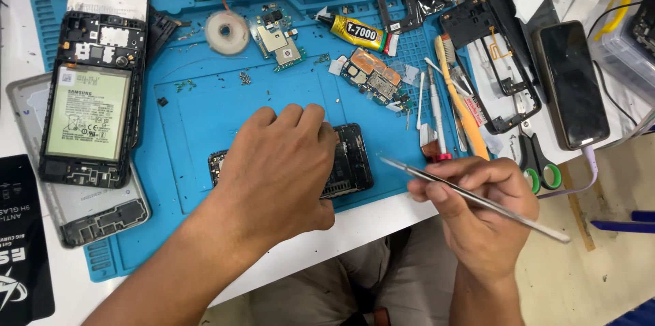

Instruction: Repairing a smartphone by manipulating internal components and ribbon cables with tweezers and hands

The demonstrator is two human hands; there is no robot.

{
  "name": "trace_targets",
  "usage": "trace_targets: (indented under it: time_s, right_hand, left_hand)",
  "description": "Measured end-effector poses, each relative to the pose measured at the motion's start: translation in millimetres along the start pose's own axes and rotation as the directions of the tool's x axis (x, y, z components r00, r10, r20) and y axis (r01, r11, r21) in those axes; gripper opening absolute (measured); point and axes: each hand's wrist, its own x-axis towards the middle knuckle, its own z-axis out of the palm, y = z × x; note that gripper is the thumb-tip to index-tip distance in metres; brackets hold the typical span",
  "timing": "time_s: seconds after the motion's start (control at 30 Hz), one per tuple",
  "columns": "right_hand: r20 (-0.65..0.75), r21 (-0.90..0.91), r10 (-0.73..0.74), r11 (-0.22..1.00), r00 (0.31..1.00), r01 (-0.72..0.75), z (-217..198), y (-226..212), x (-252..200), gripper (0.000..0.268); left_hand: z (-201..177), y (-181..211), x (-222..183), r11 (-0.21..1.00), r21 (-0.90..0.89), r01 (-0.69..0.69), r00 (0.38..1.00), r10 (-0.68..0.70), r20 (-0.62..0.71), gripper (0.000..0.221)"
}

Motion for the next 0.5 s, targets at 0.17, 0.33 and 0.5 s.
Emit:
trace_targets:
  time_s: [0.17, 0.33, 0.5]
  right_hand:
    - [0.099, -0.357, -0.13, 0.921, 0.987, 0.157, 20, 1, 10, 0.02]
    - [0.229, -0.483, -0.29, 0.795, 0.929, 0.367, 36, 3, 25, 0.016]
    - [0.224, -0.466, -0.348, 0.782, 0.91, 0.413, 35, 15, 19, 0.018]
  left_hand:
    - [2, -4, 0, 0.999, -0.047, -0.007, 1.0, 0.007, -0.003, 0.064]
    - [5, -8, -1, 0.995, -0.101, -0.005, 1.0, 0.004, -0.01, 0.06]
    - [7, -10, -1, 0.992, -0.123, -0.001, 1.0, -0.003, -0.029, 0.052]
